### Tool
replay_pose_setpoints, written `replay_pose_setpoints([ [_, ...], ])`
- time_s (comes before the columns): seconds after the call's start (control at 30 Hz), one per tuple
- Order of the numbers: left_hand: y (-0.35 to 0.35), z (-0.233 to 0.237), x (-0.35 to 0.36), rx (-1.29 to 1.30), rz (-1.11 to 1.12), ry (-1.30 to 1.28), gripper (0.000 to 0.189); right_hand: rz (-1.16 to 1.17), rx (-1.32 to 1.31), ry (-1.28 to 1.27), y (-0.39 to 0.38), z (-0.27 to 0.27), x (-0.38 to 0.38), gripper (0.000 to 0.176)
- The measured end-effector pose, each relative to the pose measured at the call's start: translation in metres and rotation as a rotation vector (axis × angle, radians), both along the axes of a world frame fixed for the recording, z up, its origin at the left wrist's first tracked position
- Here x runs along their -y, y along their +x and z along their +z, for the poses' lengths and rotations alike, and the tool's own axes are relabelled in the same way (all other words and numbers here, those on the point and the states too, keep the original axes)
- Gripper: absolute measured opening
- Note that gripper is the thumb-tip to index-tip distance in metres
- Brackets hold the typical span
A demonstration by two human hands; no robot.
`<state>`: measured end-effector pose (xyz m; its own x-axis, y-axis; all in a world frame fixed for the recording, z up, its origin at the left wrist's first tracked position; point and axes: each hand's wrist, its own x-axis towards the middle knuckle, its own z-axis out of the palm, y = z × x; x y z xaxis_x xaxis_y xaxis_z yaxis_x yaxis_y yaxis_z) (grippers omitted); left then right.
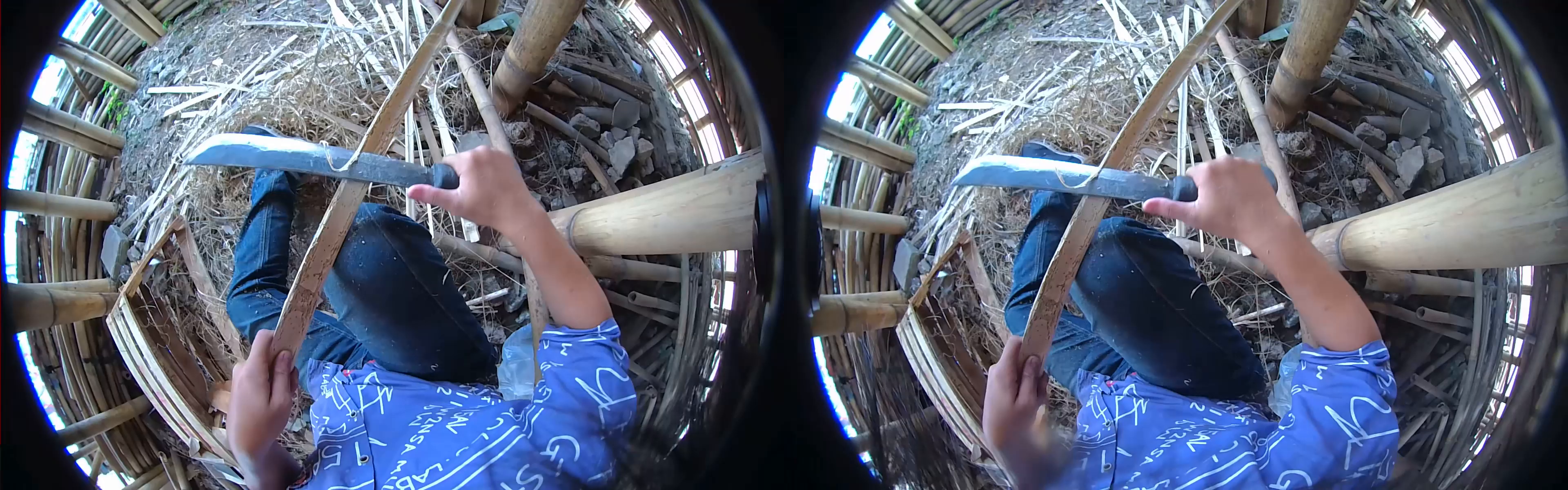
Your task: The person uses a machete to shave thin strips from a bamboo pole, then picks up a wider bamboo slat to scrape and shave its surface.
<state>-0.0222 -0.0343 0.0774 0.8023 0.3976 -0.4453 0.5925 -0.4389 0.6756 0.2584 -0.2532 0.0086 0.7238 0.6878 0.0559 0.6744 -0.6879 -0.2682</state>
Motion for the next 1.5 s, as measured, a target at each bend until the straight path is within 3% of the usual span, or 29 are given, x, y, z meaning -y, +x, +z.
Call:
replay_pose_setpoints([
  [0.1, 0.0, -0.001, 0.001, 0.022, -0.014, 0.014, 0.007, -0.017, -0.029, 0.011, -0.023, 0.01, -0.005, 0.081],
  [0.2, 0.002, 0.0, 0.002, 0.012, -0.034, 0.023, 0.006, 0.122, -0.068, 0.008, -0.046, 0.021, -0.016, 0.079],
  [0.3, -0.004, -0.001, -0.001, 0.028, -0.035, 0.029, 0.006, 0.097, -0.125, -0.004, -0.028, 0.018, -0.014, 0.079],
  [0.43, -0.01, -0.007, 0.007, 0.159, 0.053, 0.069, 0.006, -0.171, -0.122, 0.019, 0.036, -0.013, 0.011, 0.08],
  [0.53, -0.01, -0.008, -0.001, 0.127, 0.032, 0.015, 0.006, -0.112, -0.084, 0.142, 0.02, -0.016, 0.009, 0.082],
  [0.63, 0.002, 0.004, 0.0, 0.055, -0.03, 0.06, 0.007, 0.001, -0.196, 0.082, -0.012, 0.003, -0.004, 0.08],
  [0.77, 0.0, -0.004, -0.001, 0.121, -0.044, 0.1, 0.007, 0.163, -0.11, 0.002, -0.034, 0.014, -0.021, 0.078],
  [0.97, -0.01, -0.015, -0.007, 0.111, 0.013, -0.059, 0.008, -0.196, -0.156, 0.012, 0.047, -0.008, 0.008, 0.073],
  [1.1, 0.0, -0.002, -0.008, 0.059, -0.065, 0.003, 0.01, -0.211, 0.022, -0.011, 0.041, -0.008, 0.01, 0.076],
  [1.23, 0.002, -0.002, -0.006, 0.053, -0.099, 0.046, 0.012, -0.093, -0.193, 0.068, 0.006, 0.006, -0.001, 0.072],
  [1.4, -0.002, -0.002, -0.006, 0.048, -0.077, 0.047, 0.012, 0.025, -0.094, -0.026, 0.008, 0.01, -0.009, 0.074],
  [1.43, -0.006, -0.004, -0.006, 0.054, -0.069, 0.049, 0.012, -0.03, -0.021, 0.023, 0.022, 0.002, -0.005, 0.076],
  [1.5, -0.011, -0.009, -0.008, 0.066, -0.067, 0.033, 0.012, -0.263, -0.214, 0.008, 0.053, 0.004, 0.007, 0.078],
])
